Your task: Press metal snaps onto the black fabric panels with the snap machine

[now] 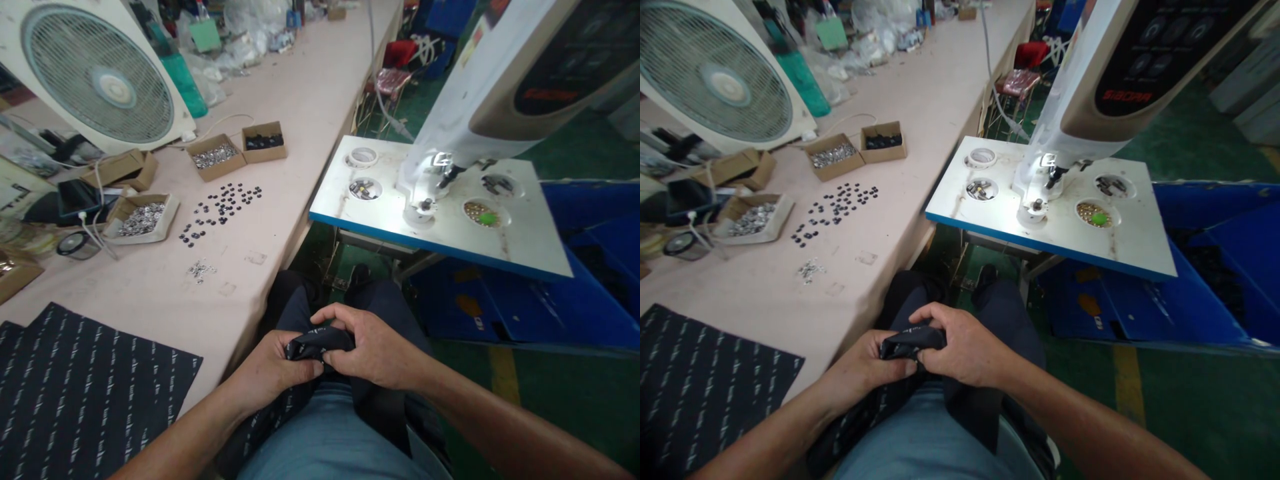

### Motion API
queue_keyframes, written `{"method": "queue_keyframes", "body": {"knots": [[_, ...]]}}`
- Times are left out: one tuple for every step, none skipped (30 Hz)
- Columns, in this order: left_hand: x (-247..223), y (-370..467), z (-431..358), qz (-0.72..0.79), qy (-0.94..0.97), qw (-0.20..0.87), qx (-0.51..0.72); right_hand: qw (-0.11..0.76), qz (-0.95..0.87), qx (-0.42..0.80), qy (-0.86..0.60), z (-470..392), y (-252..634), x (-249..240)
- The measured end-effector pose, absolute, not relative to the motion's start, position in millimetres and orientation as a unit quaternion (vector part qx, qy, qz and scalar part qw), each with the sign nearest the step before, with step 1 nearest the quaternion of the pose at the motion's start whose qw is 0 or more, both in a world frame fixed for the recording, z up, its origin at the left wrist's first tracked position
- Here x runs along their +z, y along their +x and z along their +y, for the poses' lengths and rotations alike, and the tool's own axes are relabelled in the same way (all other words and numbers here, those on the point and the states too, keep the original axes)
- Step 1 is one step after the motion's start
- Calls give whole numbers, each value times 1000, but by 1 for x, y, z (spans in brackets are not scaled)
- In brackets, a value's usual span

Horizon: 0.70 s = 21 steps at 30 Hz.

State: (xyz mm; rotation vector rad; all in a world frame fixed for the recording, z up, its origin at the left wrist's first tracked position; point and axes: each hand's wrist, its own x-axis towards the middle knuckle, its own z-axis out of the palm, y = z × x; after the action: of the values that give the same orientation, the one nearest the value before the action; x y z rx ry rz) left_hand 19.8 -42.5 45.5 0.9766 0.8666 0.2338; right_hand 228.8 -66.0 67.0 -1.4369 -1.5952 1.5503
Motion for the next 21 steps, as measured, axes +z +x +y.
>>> {"method": "queue_keyframes", "body": {"knots": [[44, 19, -43, 404, 448, 790, 111, 246, -586, 567, -525, -65, 229, 67], [43, 19, -44, 404, 446, 791, 113, 248, -582, 572, -522, -64, 229, 66], [43, 19, -44, 403, 445, 791, 114, 250, -573, 583, -518, -63, 230, 66], [42, 19, -44, 402, 444, 792, 117, 251, -560, 602, -512, -62, 231, 64], [41, 20, -44, 400, 442, 794, 121, 254, -540, 626, -502, -60, 233, 62], [41, 21, -44, 395, 438, 798, 127, 258, -516, 654, -490, -59, 235, 60], [40, 22, -43, 390, 432, 802, 134, 263, -488, 683, -476, -58, 237, 58], [40, 23, -43, 386, 424, 807, 141, 266, -461, 708, -464, -57, 241, 55], [39, 25, -42, 383, 417, 811, 149, 268, -439, 727, -454, -56, 244, 53], [37, 28, -41, 380, 410, 814, 157, 268, -424, 739, -449, -54, 248, 51], [36, 30, -40, 379, 400, 818, 163, 265, -419, 743, -449, -51, 252, 50], [35, 33, -39, 380, 389, 823, 166, 257, -425, 742, -451, -48, 256, 49], [34, 36, -38, 381, 381, 826, 166, 243, -441, 734, -455, -42, 260, 49], [32, 39, -37, 381, 376, 829, 163, 224, -466, 721, -462, -36, 264, 49], [31, 41, -35, 380, 376, 830, 159, 198, -501, 701, -468, -28, 267, 50], [29, 43, -34, 376, 378, 832, 156, 170, -543, 673, -473, -18, 269, 52], [26, 45, -32, 368, 382, 834, 155, 140, -590, 637, -476, -8, 270, 54], [23, 45, -31, 355, 386, 837, 157, 112, -638, 591, -480, 4, 269, 56], [20, 46, -30, 339, 390, 841, 161, 90, -685, 535, -486, 16, 267, 59], [15, 46, -29, 323, 396, 844, 162, 74, -729, 467, -495, 28, 262, 62], [10, 46, -28, 314, 409, 841, 162, 69, -765, 394, -505, 39, 255, 66]]}}
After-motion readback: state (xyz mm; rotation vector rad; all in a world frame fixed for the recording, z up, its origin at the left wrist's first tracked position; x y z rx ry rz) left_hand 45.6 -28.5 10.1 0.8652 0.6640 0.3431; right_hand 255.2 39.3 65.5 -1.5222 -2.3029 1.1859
